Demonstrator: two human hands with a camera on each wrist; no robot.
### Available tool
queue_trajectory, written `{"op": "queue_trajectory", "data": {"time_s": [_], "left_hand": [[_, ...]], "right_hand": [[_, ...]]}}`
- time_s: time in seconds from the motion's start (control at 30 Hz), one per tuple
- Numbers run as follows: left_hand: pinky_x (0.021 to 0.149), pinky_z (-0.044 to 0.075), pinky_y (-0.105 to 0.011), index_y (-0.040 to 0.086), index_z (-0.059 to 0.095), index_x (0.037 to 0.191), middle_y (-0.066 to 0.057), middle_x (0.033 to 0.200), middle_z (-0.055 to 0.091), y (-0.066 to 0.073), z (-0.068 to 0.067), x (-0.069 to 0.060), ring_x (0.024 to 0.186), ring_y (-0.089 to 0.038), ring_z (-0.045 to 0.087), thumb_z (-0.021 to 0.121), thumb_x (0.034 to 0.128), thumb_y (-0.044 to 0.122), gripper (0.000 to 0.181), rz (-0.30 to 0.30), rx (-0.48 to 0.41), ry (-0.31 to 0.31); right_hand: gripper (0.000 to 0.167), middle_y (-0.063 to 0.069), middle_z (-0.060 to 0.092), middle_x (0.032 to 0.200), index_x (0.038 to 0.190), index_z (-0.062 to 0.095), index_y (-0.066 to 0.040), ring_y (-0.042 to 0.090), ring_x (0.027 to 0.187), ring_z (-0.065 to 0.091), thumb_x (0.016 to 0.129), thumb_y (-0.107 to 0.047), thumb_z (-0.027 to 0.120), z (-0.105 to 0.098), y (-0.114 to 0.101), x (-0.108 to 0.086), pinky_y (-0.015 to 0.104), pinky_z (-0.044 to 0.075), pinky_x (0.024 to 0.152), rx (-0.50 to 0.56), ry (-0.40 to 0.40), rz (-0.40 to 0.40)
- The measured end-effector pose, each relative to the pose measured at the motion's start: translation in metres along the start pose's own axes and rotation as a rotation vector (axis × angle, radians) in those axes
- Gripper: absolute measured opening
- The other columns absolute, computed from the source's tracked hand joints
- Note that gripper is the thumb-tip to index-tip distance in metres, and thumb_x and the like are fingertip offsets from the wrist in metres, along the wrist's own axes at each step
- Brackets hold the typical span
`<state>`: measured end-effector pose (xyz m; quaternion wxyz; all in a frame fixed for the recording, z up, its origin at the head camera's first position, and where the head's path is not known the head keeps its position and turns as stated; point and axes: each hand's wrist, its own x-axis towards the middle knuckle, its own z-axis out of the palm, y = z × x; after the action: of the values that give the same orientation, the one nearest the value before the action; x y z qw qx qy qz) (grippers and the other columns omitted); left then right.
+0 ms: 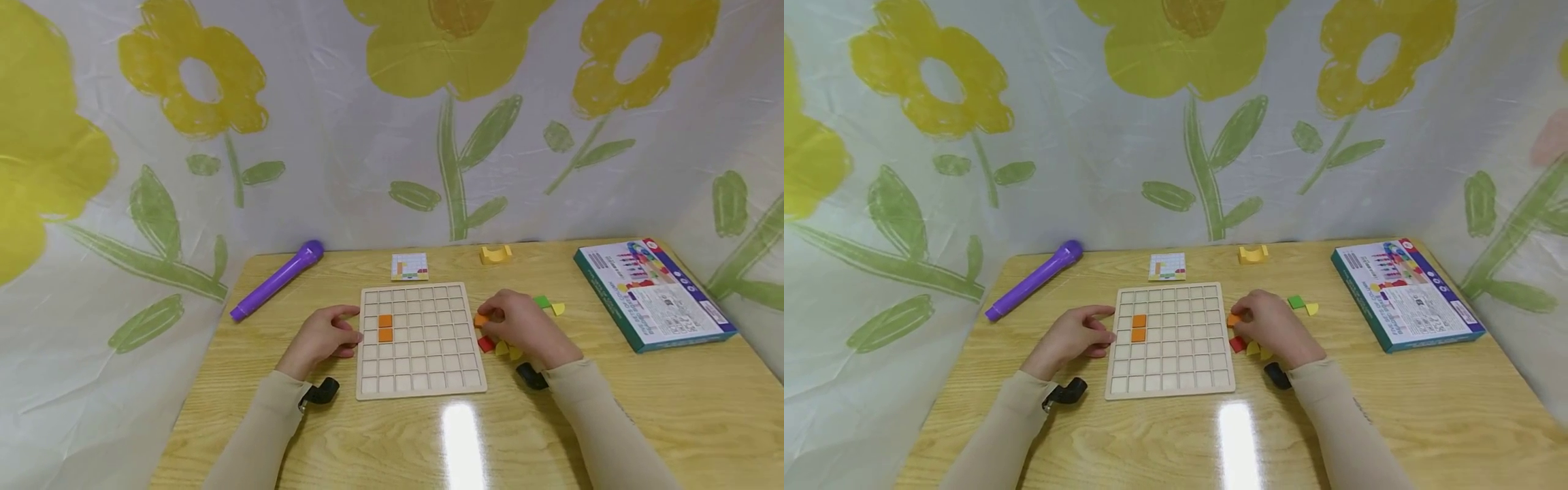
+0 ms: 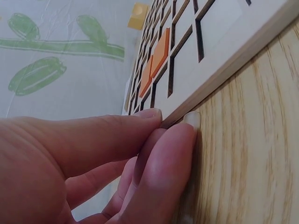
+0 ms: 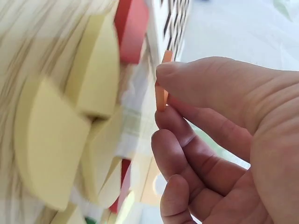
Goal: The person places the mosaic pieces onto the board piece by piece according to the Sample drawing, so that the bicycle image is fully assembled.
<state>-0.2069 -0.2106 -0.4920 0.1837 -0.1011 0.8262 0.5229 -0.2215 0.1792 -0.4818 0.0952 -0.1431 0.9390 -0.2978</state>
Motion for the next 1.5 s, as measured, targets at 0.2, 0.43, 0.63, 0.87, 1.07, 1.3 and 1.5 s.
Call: {"op": "queue_trajectory", "data": {"time_s": [0.2, 0.43, 0.63, 0.87, 1.07, 1.3, 1.5], "left_hand": [[0.074, 0.070, -0.033, 0.016, 0.062, 0.152, -0.016, 0.114, 0.063, 0.002, 0.000, 0.000, 0.080, -0.021, 0.073, 0.082, 0.0949, 0.005, 0.061, 0.012, 0.020, -0.015], [0.074, 0.070, -0.033, 0.015, 0.063, 0.151, -0.016, 0.113, 0.064, 0.002, -0.001, -0.002, 0.081, -0.022, 0.073, 0.082, 0.0941, 0.003, 0.061, 0.013, 0.028, -0.007], [0.074, 0.070, -0.032, 0.017, 0.063, 0.151, -0.016, 0.113, 0.064, 0.000, 0.000, -0.001, 0.080, -0.021, 0.073, 0.082, 0.0945, 0.005, 0.061, 0.001, 0.018, -0.004], [0.073, 0.070, -0.032, 0.018, 0.063, 0.151, -0.015, 0.113, 0.064, -0.001, 0.000, 0.000, 0.079, -0.020, 0.073, 0.082, 0.0954, 0.006, 0.060, -0.007, 0.011, -0.002], [0.073, 0.069, -0.032, 0.018, 0.063, 0.151, -0.015, 0.113, 0.065, -0.001, 0.000, 0.001, 0.078, -0.020, 0.073, 0.082, 0.0955, 0.007, 0.060, 0.002, 0.020, -0.003], [0.072, 0.069, -0.032, 0.015, 0.063, 0.151, -0.015, 0.112, 0.064, -0.003, -0.002, 0.001, 0.078, -0.019, 0.073, 0.082, 0.0950, 0.005, 0.060, 0.025, 0.007, -0.015], [0.071, 0.069, -0.032, 0.015, 0.063, 0.151, -0.015, 0.111, 0.064, -0.002, -0.002, 0.001, 0.077, -0.019, 0.073, 0.082, 0.0949, 0.006, 0.059, 0.024, 0.013, -0.014]], "right_hand": [[0.021, 0.007, 0.073, 0.111, 0.116, 0.082, -0.009, 0.020, 0.094, 0.065, 0.099, -0.020, 0.081, 0.006, -0.017, 0.000, 0.038, 0.062, 0.085, -0.010, 0.011, -0.028], [0.018, 0.006, 0.074, 0.107, 0.112, 0.082, -0.007, 0.022, 0.095, 0.066, 0.096, -0.014, 0.082, 0.027, -0.053, 0.010, 0.037, 0.060, 0.085, -0.017, 0.012, -0.155], [0.018, 0.003, 0.075, 0.105, 0.110, 0.083, -0.008, 0.020, 0.097, 0.068, 0.093, -0.010, 0.081, 0.051, -0.085, 0.022, 0.036, 0.060, 0.089, -0.041, -0.015, -0.231], [0.014, 0.002, 0.074, 0.102, 0.108, 0.083, -0.010, 0.018, 0.090, 0.064, 0.094, -0.014, 0.083, 0.076, -0.115, 0.030, 0.035, 0.058, 0.086, -0.020, -0.060, -0.296], [0.010, 0.003, 0.073, 0.099, 0.104, 0.083, -0.009, 0.015, 0.087, 0.061, 0.094, -0.012, 0.082, 0.091, -0.124, 0.032, 0.034, 0.058, 0.083, -0.067, -0.055, -0.365], [0.010, 0.001, 0.072, 0.098, 0.103, 0.084, -0.011, 0.013, 0.087, 0.060, 0.094, -0.010, 0.081, 0.096, -0.124, 0.030, 0.031, 0.057, 0.082, -0.097, -0.038, -0.374], [0.010, -0.001, 0.071, 0.097, 0.103, 0.084, -0.013, 0.013, 0.087, 0.060, 0.094, -0.013, 0.082, 0.097, -0.124, 0.029, 0.030, 0.057, 0.083, -0.124, -0.020, -0.379]]}}
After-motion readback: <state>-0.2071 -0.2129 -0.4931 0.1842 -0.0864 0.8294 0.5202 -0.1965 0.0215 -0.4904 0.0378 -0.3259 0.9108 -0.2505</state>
